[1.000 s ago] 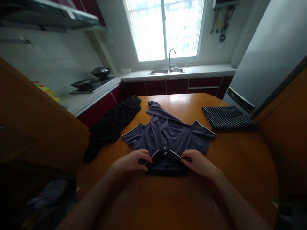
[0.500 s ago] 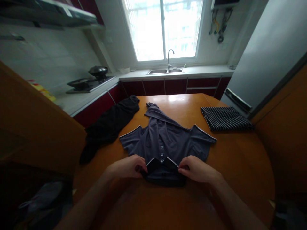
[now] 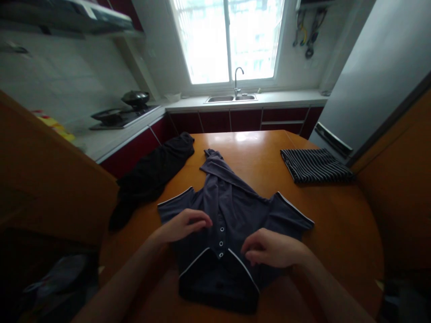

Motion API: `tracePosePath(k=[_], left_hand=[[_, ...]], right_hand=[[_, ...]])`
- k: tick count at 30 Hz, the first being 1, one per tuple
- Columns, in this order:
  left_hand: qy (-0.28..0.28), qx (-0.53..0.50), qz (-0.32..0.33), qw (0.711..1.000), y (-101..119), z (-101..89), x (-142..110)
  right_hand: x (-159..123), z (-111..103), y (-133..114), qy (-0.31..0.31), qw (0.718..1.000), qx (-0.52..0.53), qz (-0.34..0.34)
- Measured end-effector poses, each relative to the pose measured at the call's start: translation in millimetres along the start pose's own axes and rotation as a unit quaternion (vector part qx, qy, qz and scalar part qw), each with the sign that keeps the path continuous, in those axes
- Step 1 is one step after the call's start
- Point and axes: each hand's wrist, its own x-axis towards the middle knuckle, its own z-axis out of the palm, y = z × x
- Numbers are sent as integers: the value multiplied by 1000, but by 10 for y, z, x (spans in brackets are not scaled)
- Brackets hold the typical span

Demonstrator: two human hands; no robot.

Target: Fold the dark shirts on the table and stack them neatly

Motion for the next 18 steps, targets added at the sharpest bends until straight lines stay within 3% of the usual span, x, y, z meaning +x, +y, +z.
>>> tracePosePath(k=[2, 3, 5, 9, 13, 18], left_hand=[[155, 60, 31, 986, -85, 58, 106], [203, 85, 38, 975, -146, 90, 154], [240, 129, 42, 961, -285, 146, 231], [224, 207, 21, 952, -509, 195, 299], [202, 263, 11, 943, -595, 200, 300], [185, 301, 0, 935, -636, 224, 296]], right_hand=[[47, -46, 45, 88, 996, -14, -16], [72, -66, 72, 124, 992, -22, -21], [117, -97, 125, 172, 984, -34, -29], [198, -113, 218, 242, 969, -19, -49], [338, -82, 239, 326, 944, -19, -55], [720, -119, 31, 391, 902, -147, -110]])
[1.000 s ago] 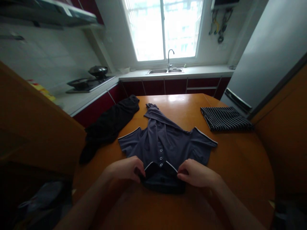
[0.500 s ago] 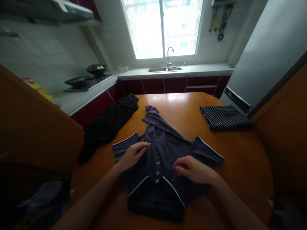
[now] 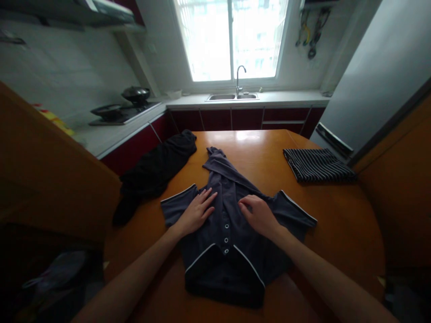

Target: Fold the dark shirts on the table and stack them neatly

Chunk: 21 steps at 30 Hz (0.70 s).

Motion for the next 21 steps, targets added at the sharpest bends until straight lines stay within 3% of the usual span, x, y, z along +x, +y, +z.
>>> tracePosePath(k=[3, 7, 11, 16, 19, 21], left_hand=[[-3, 10, 3, 1000, -5, 21, -2], [-4, 16, -2, 1000, 13, 9, -3], [-2, 18, 2, 1000, 36, -13, -9], [10, 21, 7, 1000, 29, 5, -22], [11, 23, 6, 1000, 29, 5, -27], [6, 21, 4, 1000, 35, -4, -29]], right_hand=[[403, 153, -82, -10, 994, -65, -83], [1033, 408, -76, -46, 975, -177, -125], [1545, 675, -11, -100, 955, -254, -117], [1910, 908, 63, -155, 948, -269, -72], [2029, 972, 121, -150, 954, -251, -59], [2104, 957, 183, -116, 967, -223, -47]])
